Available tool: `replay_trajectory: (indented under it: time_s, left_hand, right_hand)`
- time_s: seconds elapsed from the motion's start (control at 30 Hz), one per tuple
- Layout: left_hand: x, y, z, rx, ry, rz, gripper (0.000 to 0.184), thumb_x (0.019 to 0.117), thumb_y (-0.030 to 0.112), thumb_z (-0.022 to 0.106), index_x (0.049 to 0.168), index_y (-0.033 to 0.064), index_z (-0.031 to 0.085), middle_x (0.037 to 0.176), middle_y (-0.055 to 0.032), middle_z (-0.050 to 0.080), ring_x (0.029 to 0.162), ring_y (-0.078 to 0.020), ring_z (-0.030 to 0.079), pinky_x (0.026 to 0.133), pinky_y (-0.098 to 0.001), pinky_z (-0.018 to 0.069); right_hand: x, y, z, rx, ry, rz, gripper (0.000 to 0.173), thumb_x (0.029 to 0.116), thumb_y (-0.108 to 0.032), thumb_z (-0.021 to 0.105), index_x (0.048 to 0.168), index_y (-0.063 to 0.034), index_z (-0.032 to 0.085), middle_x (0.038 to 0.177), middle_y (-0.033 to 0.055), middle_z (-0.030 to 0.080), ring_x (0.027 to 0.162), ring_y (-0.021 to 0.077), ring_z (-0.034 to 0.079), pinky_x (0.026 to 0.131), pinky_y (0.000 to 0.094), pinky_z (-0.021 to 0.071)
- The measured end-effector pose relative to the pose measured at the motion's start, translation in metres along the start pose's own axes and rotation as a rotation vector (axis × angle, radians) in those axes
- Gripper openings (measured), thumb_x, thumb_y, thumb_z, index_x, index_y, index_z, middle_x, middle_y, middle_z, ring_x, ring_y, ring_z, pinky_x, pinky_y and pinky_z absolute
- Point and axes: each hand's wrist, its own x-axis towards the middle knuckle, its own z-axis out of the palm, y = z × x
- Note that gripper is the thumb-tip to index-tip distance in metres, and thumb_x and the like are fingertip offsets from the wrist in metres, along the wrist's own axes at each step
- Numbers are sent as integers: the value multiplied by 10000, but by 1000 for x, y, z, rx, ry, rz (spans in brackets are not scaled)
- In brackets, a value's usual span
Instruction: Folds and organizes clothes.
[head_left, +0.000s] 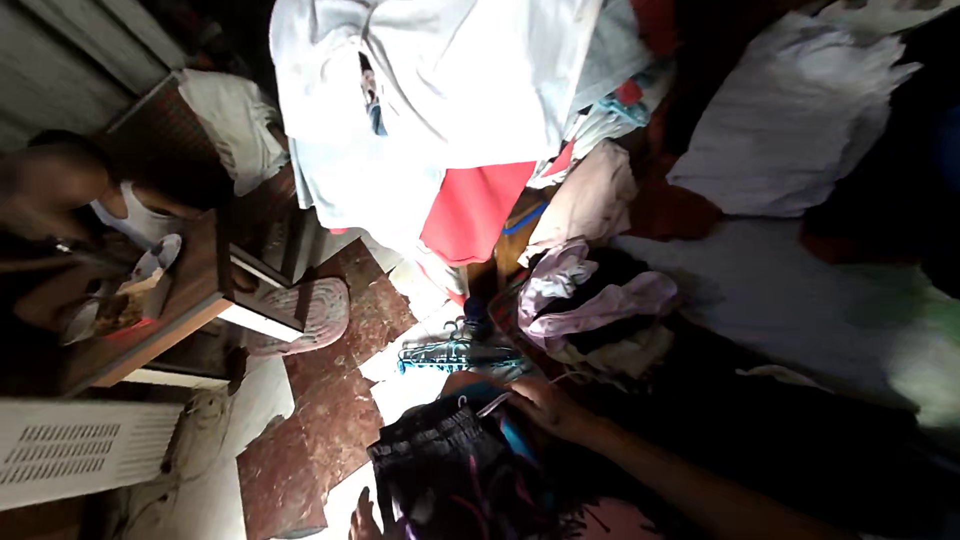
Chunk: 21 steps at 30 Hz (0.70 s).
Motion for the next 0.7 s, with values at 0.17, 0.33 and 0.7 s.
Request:
replay_trajectory:
  time_s: [0.17, 0.33, 0.7]
  left_hand:
    - [29, 50, 40, 168, 414, 548, 577, 771, 256, 759, 1256, -46, 678, 1345, -272, 616, 1269, -499, 556, 1038, -647, 433]
    - [53, 97, 57, 165, 70, 678, 499, 737, 330, 854, 1145, 59, 757, 1329, -160, 662, 1373, -477, 468, 1133, -704, 289]
    - [17, 39, 77, -410, 444, 796, 203, 793, 183, 778, 755, 97, 598, 1167, -77, 662, 1224, -83, 572, 1032, -200, 465]
  right_hand:
    - [10, -10, -29, -76, -68, -161, 341, 1026, -252, 557, 962, 49, 703, 889, 222, 702, 884, 375, 691, 836, 558, 526]
    - [4, -46, -68, 14, -146, -222, 297, 1007, -263, 620, 1016, 14, 728, 889, 170, 710, 834, 288, 678, 797, 482, 539]
    - [5, -85, -79, 257, -206, -465, 249, 973, -247, 635, 907, -22, 720, 711, 9, 647, 630, -40, 535, 585, 132, 428]
